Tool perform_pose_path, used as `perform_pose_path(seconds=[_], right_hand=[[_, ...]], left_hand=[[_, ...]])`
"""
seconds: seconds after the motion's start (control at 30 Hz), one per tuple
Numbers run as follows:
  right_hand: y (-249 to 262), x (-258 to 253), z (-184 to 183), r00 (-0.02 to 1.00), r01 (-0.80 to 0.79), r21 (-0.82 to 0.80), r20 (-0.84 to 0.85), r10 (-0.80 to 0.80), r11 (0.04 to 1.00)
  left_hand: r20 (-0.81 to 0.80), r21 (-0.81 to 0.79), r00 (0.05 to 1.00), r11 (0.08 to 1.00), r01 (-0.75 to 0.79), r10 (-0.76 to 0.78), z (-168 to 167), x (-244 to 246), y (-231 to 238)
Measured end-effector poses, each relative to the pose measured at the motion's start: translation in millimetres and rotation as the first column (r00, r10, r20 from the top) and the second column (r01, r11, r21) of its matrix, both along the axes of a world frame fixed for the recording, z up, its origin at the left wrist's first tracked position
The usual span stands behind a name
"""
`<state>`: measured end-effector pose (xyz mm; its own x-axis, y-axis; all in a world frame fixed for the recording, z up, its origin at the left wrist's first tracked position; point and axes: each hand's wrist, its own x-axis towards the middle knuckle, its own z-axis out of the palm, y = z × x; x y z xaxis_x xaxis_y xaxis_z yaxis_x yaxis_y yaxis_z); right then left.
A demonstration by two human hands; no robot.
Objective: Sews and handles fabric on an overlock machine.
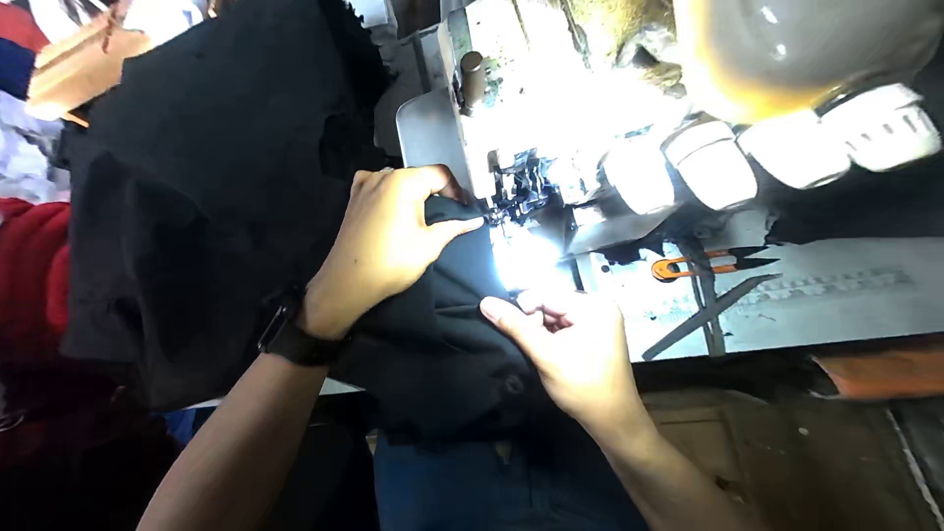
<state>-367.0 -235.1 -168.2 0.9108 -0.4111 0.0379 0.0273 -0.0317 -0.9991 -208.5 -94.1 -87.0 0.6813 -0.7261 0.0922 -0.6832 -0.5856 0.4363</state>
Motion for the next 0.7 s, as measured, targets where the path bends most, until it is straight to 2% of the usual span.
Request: perform_pose_path(seconds=[0.13,0.2,0.43,0.53,0.6,0.63,0.7], right_hand=[[-11.9,6.0,-6.6,0.989,0.147,-0.174,0.058,-0.139,0.974],[-22.6,14.3,-10.2,0.984,0.175,-0.196,0.063,-0.165,0.965],[-31.9,28.1,-11.7,0.995,0.094,-0.031,0.038,-0.093,0.995],[-33.3,26.7,-11.0,0.996,0.068,-0.067,0.061,-0.063,0.995],[-41.4,16.0,-4.8,1.0,-0.002,-0.184,0.028,0.007,0.983],[-48.5,5.7,-1.1,0.999,-0.051,-0.265,-0.011,0.05,0.963],[-63.0,-24.2,2.2,0.988,-0.139,-0.412,-0.115,0.1,0.901]], left_hand=[[-0.011,0.059,0.996,0.994,-0.088,0.089,6.1,6.7,-14.1],[-0.008,0.085,0.986,0.982,-0.166,0.168,2.2,21.5,-25.8],[-0.002,0.069,0.975,0.973,-0.222,0.223,-3.6,31.1,-35.5],[0.21,0.036,0.934,0.953,-0.302,0.288,-8.9,13.7,-34.4],[0.386,-0.068,0.863,0.943,-0.326,0.326,-3.1,-33.1,-2.9],[0.396,-0.176,0.848,0.935,-0.308,0.353,-0.5,-67.0,24.8],[0.252,-0.48,0.85,0.823,-0.305,0.462,-23.4,-133.4,93.5]])
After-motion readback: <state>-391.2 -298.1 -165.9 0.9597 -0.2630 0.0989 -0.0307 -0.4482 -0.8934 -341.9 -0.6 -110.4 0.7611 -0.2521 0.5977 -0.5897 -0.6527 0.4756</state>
